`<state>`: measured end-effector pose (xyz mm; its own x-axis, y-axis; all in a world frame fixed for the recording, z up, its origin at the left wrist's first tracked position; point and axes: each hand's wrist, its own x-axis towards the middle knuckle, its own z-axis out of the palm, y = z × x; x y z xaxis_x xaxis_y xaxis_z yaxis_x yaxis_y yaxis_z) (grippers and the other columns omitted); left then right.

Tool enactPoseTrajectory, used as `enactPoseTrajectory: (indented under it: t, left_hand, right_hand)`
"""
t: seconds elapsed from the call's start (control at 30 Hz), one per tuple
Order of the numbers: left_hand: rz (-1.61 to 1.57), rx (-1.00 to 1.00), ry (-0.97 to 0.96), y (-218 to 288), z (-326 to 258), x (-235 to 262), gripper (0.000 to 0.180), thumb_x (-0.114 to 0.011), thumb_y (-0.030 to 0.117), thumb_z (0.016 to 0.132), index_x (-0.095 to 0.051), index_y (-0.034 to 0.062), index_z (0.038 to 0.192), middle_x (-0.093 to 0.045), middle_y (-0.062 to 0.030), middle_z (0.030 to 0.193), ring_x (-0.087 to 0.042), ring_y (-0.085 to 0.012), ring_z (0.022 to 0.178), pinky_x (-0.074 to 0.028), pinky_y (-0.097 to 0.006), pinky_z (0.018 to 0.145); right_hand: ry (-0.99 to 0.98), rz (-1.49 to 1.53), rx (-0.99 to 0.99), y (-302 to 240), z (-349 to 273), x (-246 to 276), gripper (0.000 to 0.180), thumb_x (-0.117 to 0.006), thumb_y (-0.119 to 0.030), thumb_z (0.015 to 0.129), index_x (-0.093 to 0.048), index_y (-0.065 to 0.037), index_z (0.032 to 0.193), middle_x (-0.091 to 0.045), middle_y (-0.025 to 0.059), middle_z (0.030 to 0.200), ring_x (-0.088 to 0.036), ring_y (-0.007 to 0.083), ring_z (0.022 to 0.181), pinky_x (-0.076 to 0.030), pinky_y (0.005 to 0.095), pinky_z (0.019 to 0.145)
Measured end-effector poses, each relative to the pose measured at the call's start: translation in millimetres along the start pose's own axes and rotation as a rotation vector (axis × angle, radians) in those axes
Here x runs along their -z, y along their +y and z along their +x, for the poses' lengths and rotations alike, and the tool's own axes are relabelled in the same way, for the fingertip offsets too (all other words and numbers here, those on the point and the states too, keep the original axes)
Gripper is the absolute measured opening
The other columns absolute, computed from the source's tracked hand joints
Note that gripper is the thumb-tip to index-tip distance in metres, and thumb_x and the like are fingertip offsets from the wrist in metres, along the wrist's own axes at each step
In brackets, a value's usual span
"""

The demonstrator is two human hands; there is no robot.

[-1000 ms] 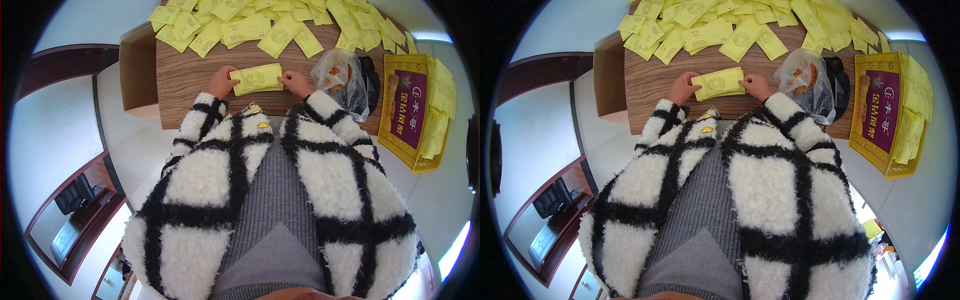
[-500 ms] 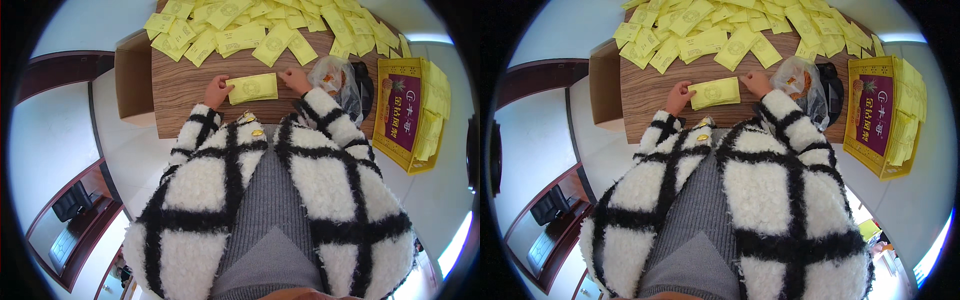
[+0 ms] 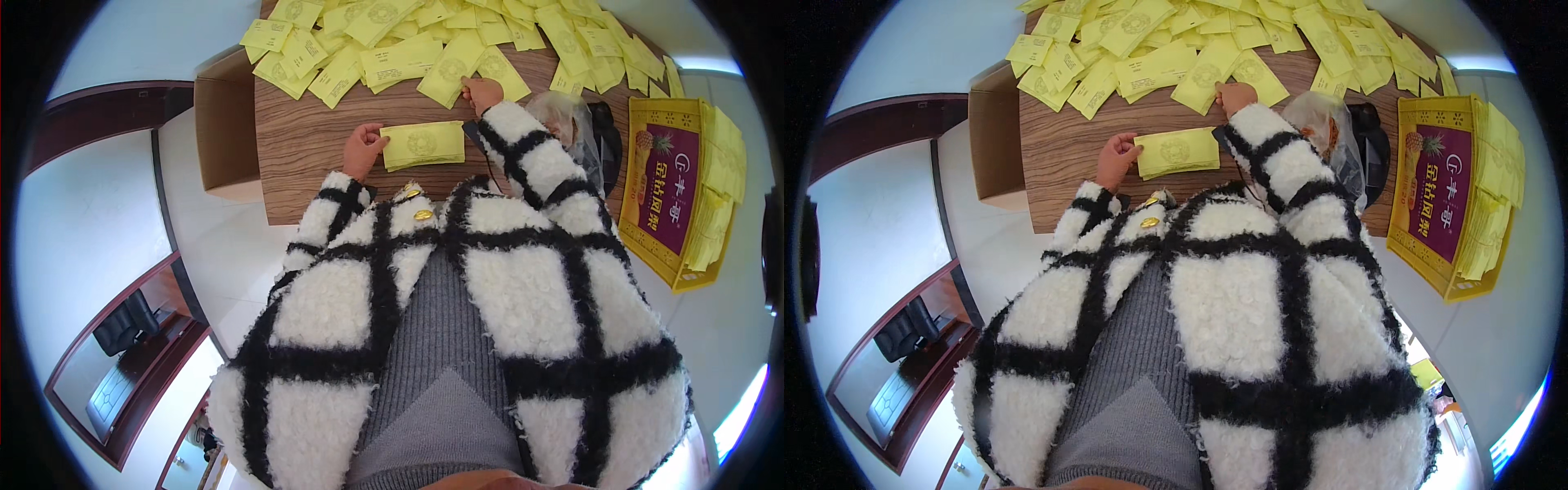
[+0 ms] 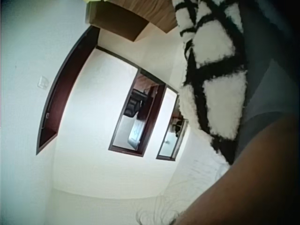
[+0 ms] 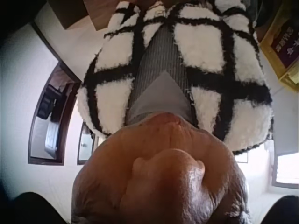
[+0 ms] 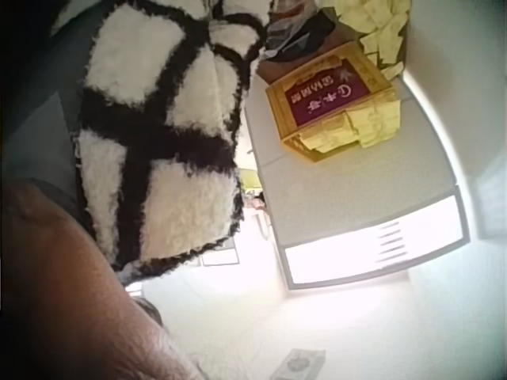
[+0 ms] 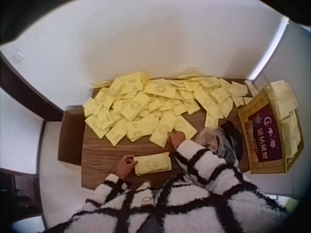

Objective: Folding and stacking yellow paper products at a workbench.

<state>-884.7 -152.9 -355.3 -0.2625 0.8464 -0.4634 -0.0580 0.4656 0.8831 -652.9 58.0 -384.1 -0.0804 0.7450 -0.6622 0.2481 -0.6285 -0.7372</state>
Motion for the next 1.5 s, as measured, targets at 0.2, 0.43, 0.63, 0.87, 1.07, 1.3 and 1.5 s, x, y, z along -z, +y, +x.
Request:
enactPoseTrajectory:
  t: [0.2, 0.43, 0.63, 0.87, 1.07, 1.3, 1.5]
  left_hand:
    - [-0.006, 0.025, 0.047, -1, -5, 8, 0.035, -0.068, 0.011, 0.083, -0.056, -0.0005, 0.113, -0.058, 0.0004, 0.075, -0.054, -0.007, 0.065, -0.043, -0.02, 0.058]
    - [0.156, -0.049, 0.174, 5, -4, 15, 0.027, -0.067, 0.02, 0.087, -0.061, 0.0035, 0.107, -0.058, 0.0024, 0.078, -0.051, -0.0057, 0.064, -0.041, -0.02, 0.055]
    - [0.106, -0.08, 0.238, 12, -5, 15, 0.028, -0.063, 0.027, 0.09, -0.062, 0.0021, 0.104, -0.06, 0.0012, 0.078, -0.052, -0.0067, 0.065, -0.043, -0.022, 0.058]
    - [-0.183, -0.079, 0.02, 30, -14, 3, 0.024, -0.057, 0.022, 0.094, -0.062, -0.0008, 0.1, -0.064, -0.0007, 0.084, -0.056, -0.0064, 0.073, -0.045, -0.021, 0.066]
    - [0.025, -0.185, -0.042, 14, -11, 8, 0.019, -0.06, 0.016, 0.092, -0.062, -0.0017, 0.097, -0.066, -0.0003, 0.083, -0.057, -0.0061, 0.071, -0.045, -0.021, 0.066]
    - [0.244, -0.02, 0.002, 3, -14, 10, 0.018, -0.064, 0.016, 0.087, -0.063, -0.0013, 0.09, -0.066, -0.003, 0.075, -0.057, -0.0064, 0.065, -0.044, -0.023, 0.06]
    - [0.286, 0.012, -0.019, -7, -12, 17, 0.021, -0.065, 0.02, 0.085, -0.061, -0.0001, 0.081, -0.063, -0.0024, 0.069, -0.054, -0.0075, 0.059, -0.041, -0.025, 0.054]
  right_hand:
    - [-0.049, 0.109, -0.001, -5, -25, -9, 0.021, -0.069, -0.02, 0.084, -0.057, -0.01, 0.07, -0.056, -0.0018, 0.063, -0.045, 0.0072, 0.048, -0.035, 0.0218, 0.041]
    - [-0.27, 0.383, 0.001, -5, -66, 3, 0.018, -0.068, -0.02, 0.086, -0.057, -0.009, 0.076, -0.055, -0.0027, 0.067, -0.045, 0.0052, 0.052, -0.036, 0.0208, 0.046]
    - [-0.523, -0.098, 0.225, -10, -95, 6, 0.021, -0.069, -0.024, 0.086, -0.06, -0.008, 0.078, -0.057, -0.003, 0.067, -0.051, 0.006, 0.058, -0.04, 0.0214, 0.05]
    - [-0.692, -0.964, 0.713, -35, -116, -16, 0.021, -0.068, -0.024, 0.075, -0.062, -0.005, 0.077, -0.059, 0.0077, 0.067, -0.057, 0.0205, 0.062, -0.044, 0.0351, 0.056]
    - [-0.631, -1.178, 0.847, -48, -110, -39, 0.019, -0.063, -0.024, 0.075, -0.061, -0.006, 0.079, -0.063, 0.0113, 0.078, -0.06, 0.031, 0.075, -0.046, 0.0412, 0.063]
    - [-0.268, -0.838, 0.826, -22, -97, -16, 0.015, -0.061, -0.021, 0.078, -0.061, -0.006, 0.082, -0.063, 0.0136, 0.078, -0.06, 0.0333, 0.077, -0.047, 0.0448, 0.066]
    - [-0.241, -0.77, 0.667, 19, -100, 7, 0.022, -0.062, -0.022, 0.081, -0.061, -0.003, 0.092, -0.064, 0.014, 0.078, -0.061, 0.0313, 0.072, -0.048, 0.0408, 0.065]
